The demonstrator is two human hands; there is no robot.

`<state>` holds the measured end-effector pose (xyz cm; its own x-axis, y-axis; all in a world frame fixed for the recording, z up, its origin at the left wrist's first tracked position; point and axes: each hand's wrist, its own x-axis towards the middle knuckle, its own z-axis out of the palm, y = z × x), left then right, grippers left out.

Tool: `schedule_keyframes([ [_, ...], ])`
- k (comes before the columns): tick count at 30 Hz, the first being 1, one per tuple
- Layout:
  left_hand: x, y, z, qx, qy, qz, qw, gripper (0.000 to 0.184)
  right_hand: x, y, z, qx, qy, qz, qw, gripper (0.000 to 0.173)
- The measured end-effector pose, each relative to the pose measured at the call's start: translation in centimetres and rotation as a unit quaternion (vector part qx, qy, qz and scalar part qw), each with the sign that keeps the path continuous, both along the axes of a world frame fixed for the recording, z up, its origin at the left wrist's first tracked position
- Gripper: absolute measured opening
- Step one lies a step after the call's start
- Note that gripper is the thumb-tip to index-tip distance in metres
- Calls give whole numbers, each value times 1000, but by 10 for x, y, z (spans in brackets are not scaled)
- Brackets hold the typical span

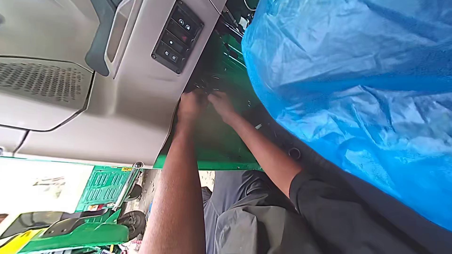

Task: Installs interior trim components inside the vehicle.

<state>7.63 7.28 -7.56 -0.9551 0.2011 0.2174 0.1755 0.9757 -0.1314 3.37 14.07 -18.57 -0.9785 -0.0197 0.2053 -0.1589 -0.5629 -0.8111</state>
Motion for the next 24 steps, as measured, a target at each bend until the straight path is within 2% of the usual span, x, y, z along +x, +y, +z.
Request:
schedule_keyframes([
  [5,10,7,-1,-20,32,-12,999,25,1,-3,0,-96,-50,56,993,28],
  [12,10,8,-2,-44,24,2,999,23,1,-3,3,-121,-121,104,980,27],
  [15,-5,0,-3,-57,13,71,996,27,13,0,-9,-114,-130,108,979,31],
  [18,-47,-16,-6,-87,17,87,992,32,24,13,-38,-55,-82,63,993,20],
  [20,-48,-21,-9,-84,1,74,994,30,25,19,-53,70,-65,50,994,13],
  [22,-46,-22,-9,-81,3,57,995,27,17,30,-51,199,-55,68,976,21],
  [24,-42,-22,-6,-85,5,47,995,25,14,31,-48,262,-48,68,961,29],
])
